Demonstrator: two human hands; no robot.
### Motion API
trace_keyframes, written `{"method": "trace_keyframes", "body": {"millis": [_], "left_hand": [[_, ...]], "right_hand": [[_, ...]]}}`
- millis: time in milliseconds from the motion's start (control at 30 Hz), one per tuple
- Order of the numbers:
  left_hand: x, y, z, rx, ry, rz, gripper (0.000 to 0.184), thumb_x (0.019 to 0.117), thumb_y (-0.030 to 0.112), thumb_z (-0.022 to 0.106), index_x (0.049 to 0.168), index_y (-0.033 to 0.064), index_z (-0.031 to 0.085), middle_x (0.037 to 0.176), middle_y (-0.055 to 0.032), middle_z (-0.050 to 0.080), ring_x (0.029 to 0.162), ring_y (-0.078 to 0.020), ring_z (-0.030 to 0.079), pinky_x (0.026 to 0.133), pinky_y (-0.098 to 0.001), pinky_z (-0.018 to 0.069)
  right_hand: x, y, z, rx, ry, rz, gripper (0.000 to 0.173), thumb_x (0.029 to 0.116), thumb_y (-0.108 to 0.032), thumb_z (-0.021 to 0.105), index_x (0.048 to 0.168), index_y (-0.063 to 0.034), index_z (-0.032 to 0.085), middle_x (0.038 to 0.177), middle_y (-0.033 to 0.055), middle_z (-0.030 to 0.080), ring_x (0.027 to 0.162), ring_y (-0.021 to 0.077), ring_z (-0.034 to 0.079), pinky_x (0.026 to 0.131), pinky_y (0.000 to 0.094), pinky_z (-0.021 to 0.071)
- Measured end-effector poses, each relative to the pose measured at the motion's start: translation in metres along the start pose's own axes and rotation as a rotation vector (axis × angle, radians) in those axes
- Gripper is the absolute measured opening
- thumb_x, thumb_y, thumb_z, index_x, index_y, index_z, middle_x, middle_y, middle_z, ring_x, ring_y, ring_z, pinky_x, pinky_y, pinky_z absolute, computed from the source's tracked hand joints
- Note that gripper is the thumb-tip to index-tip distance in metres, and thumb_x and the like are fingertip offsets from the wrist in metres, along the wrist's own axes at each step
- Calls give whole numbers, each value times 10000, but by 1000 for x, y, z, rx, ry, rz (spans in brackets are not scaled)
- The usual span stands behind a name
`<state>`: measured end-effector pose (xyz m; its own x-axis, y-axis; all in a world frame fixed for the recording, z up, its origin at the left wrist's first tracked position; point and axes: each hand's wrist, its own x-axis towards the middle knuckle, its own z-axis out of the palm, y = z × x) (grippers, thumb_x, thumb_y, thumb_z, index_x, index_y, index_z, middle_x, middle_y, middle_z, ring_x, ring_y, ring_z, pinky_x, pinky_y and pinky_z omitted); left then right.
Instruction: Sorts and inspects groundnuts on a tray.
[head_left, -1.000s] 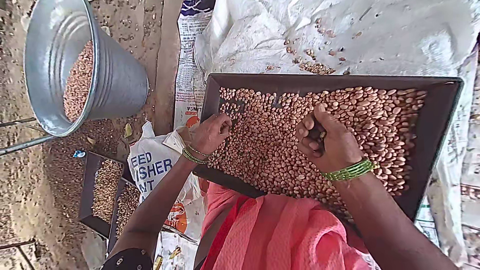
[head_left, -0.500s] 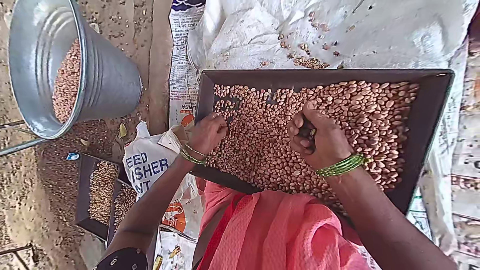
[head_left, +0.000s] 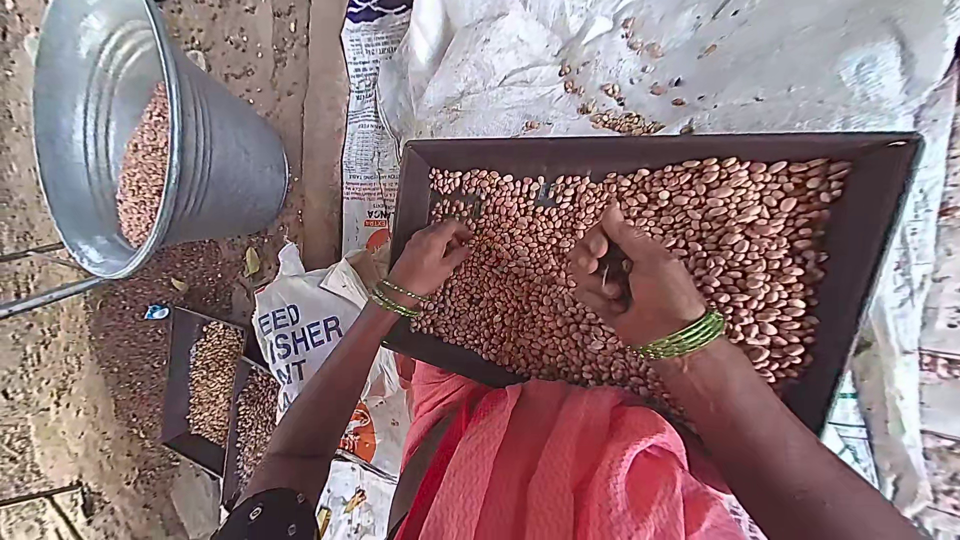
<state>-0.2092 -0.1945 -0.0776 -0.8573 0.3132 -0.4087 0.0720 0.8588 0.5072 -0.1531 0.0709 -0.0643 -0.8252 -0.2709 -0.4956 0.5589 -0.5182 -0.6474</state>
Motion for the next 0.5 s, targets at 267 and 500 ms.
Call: {"method": "trace_keyframes", "body": {"millis": [267, 500], "left_hand": [[-59, 84, 66, -257, -38, 400, 394, 1004, 132, 630, 1393, 80, 598, 1383, -136, 611, 1128, -236, 674, 904, -417, 593], [-78, 3, 3, 275, 115, -35, 243, 1056, 126, 540, 1171, 2, 714, 1144, -232, 688, 1026, -407, 694, 880, -583, 562]], "right_hand": [[1, -7, -8, -5, 1, -61, 553, 1131, -409, 178, 746, -224, 529, 609, -104, 532, 409, -18, 352, 377, 123, 296], [1, -6, -6, -20, -13, -65, 556, 1132, -413, 175, 746, -215, 523, 599, -98, 504, 410, -9, 328, 379, 129, 276]]}}
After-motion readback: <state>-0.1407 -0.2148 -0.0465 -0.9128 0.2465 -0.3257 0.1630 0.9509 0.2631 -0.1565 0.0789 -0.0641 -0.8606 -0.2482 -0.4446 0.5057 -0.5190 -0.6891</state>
